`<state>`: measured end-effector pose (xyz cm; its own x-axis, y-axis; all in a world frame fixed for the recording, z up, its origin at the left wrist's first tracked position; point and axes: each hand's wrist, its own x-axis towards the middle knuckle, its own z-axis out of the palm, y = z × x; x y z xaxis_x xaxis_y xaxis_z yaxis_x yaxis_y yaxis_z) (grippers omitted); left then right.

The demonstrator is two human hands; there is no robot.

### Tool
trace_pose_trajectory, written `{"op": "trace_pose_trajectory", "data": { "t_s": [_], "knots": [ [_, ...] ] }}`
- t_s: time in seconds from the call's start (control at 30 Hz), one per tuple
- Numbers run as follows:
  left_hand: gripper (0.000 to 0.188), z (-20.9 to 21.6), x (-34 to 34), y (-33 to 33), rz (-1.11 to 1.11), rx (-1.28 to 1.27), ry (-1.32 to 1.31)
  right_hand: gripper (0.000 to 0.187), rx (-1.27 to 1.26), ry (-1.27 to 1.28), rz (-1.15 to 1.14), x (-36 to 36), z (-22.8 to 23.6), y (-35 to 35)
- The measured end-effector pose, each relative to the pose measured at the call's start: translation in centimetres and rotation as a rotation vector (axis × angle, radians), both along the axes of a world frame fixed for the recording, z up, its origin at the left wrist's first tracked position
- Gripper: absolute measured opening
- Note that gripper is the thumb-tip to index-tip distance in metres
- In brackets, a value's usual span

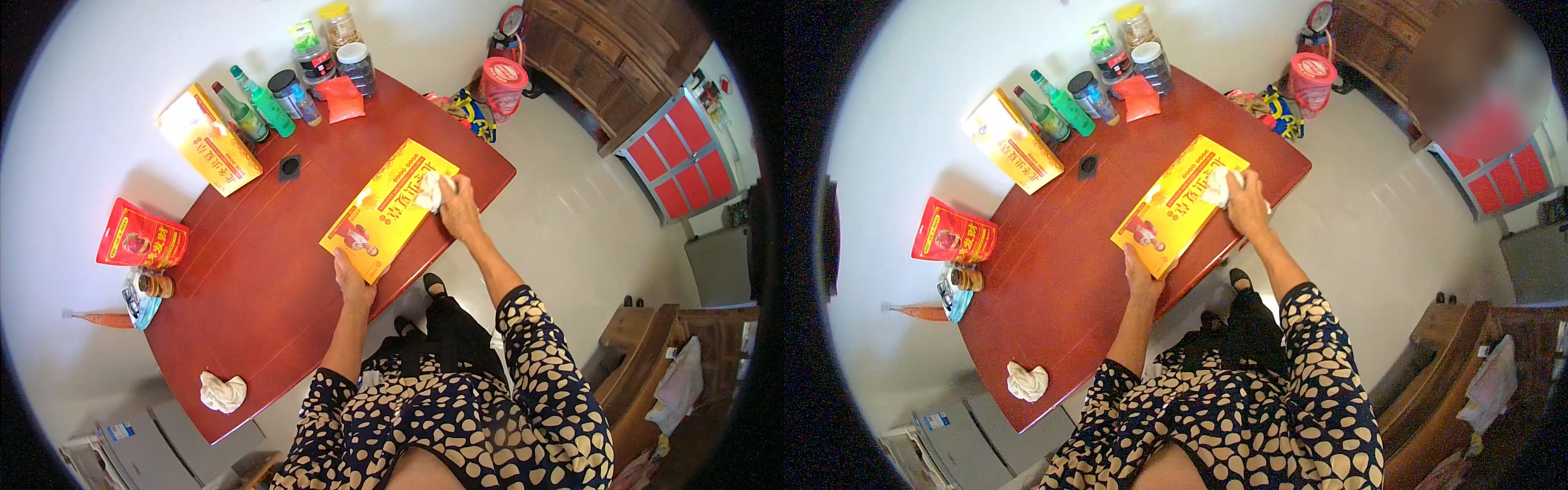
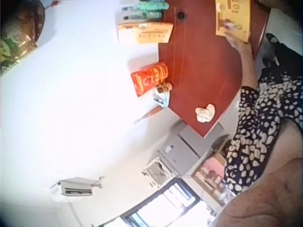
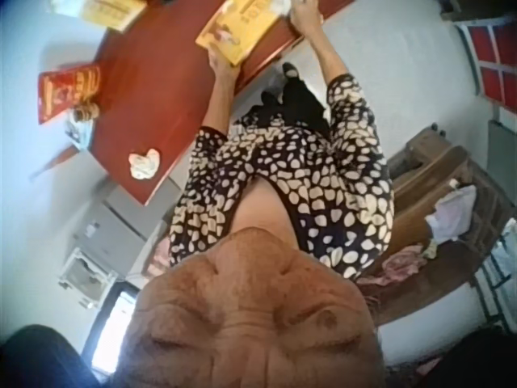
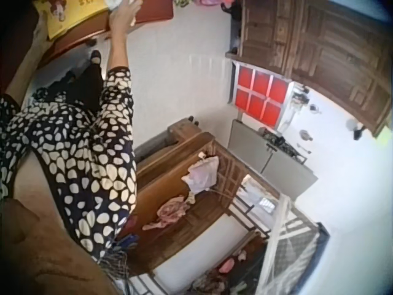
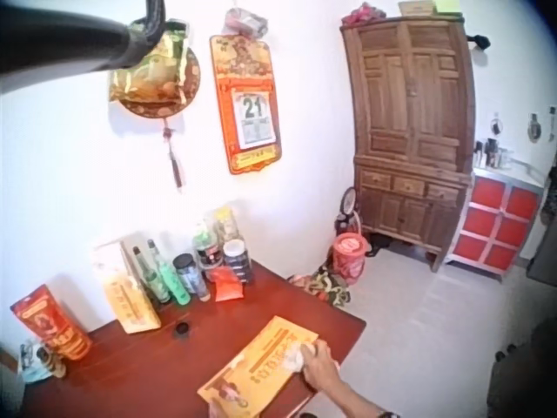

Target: The person wipes the surface of two yellow rectangular boxes with a white cloth on a red table. They handle the boxes one at a time, turning them over to clean all sides, and briefly move between rooms while continuing the wiping action.

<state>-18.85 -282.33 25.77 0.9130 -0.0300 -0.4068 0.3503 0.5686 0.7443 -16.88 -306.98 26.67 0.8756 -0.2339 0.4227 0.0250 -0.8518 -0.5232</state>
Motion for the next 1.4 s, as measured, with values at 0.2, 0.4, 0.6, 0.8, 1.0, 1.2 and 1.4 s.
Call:
{"op": "trace_pose_trajectory", "data": {
  "t_s": [0.2,0.4,0.6,0.8,1.0,1.2,1.4],
  "knots": [
    [0.054,-0.8,0.3,0.1,0.062,0.005,0.037,0.041,-0.239,0.032,0.137,0.1,1.7,1.4],
    [0.051,-0.8,0.4,0.0,0.148,-0.062,0.032,0.036,-0.220,0.044,0.529,-2.4,3.7,6.6],
    [0.048,1.4,-0.1,-0.4,0.175,0.075,0.122,0.041,-0.057,0.080,0.746,-1.4,4.9,10.6],
    [0.042,1.1,-0.5,-0.3,0.200,-0.012,0.082,0.041,-0.162,0.014,0.475,4.5,3.0,8.7],
    [0.035,-0.3,-0.9,0.2,0.229,-0.003,0.038,0.037,-0.296,-0.079,0.212,11.0,0.5,4.5],
    [0.026,-0.4,-1.0,0.2,0.262,-0.099,-0.026,0.028,-0.390,0.048,0.190,15.1,1.7,3.5],
    [0.026,0.4,-0.4,0.2,0.243,-0.002,0.000,0.038,-0.554,0.477,0.509,13.6,4.2,11.4]
  ]
}}
